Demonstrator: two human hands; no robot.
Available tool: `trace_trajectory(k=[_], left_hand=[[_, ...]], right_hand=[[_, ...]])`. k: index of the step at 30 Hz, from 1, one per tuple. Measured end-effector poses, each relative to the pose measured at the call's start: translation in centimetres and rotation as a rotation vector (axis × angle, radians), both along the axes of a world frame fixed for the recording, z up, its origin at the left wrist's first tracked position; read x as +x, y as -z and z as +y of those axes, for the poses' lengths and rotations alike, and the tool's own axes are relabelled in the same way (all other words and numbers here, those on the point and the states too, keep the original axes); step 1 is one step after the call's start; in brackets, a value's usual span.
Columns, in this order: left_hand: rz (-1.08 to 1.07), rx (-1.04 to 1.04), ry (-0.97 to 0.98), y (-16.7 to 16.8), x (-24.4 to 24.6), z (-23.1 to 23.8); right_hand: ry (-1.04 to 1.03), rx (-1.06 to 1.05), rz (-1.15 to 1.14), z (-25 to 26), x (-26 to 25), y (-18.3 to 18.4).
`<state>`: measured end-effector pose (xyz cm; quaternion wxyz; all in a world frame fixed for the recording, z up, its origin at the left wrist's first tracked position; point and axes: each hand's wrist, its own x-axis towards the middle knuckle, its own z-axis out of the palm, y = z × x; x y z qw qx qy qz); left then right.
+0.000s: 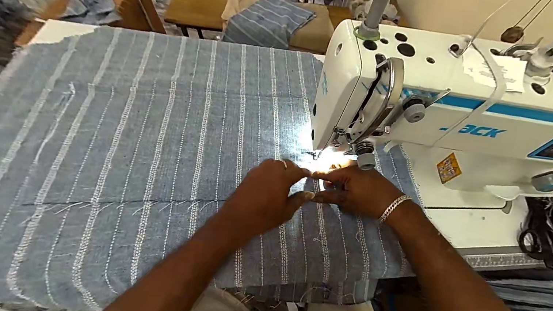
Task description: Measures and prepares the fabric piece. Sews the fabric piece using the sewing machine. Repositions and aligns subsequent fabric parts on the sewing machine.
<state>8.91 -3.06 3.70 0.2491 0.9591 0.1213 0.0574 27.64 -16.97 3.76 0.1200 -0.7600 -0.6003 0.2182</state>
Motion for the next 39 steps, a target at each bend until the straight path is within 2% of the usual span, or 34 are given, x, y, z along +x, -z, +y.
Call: trace_trajectory(k=[4,7,9,12,15,18,23,29,32,36,39], left_hand=[[0.107,0.074,-0.001,1.1,1.9,1.5],[-0.028,0.169,0.006,1.8,2.8,1.8],[-0.124,0.276,0.037,2.7,2.5,1.3],[-0.057,0.404,0.042,3.5,0.7,-1.1],[0.068,0.39,0.046,3.7,-0.6,-2.0],[0.06,0.38,0.046,4.0,-0.7,-1.8],[0.08,0.355,0.051,4.1,-0.6,-1.6],[0.096,0.275,0.022,3.7,1.3,0.2],[0.118,0.267,0.009,3.2,2.4,1.3],[0.196,0.268,-0.002,2.7,2.9,1.6],[0.211,0.298,0.02,2.6,3.1,1.7]], right_hand=[[-0.033,0.187,-0.049,0.2,0.4,1.2],[0.017,0.439,-0.074,0.2,0.3,2.9],[-0.005,0.524,-0.116,0.0,-0.2,3.8],[-0.026,0.441,-0.117,-1.9,-0.7,3.2],[0.041,0.362,-0.126,-4.0,-1.4,2.8],[0.1,0.409,-0.19,-4.6,-2.3,3.2],[0.09,0.216,-0.253,-3.9,-3.3,2.6],[0.094,0.149,-0.215,-4.7,-3.5,0.5],[0.125,0.19,-0.148,-7.7,-2.8,-1.4],[0.33,0.287,-0.152,-13.6,-0.7,-4.7],[0.507,0.393,-0.184,-16.7,-0.8,-5.3]])
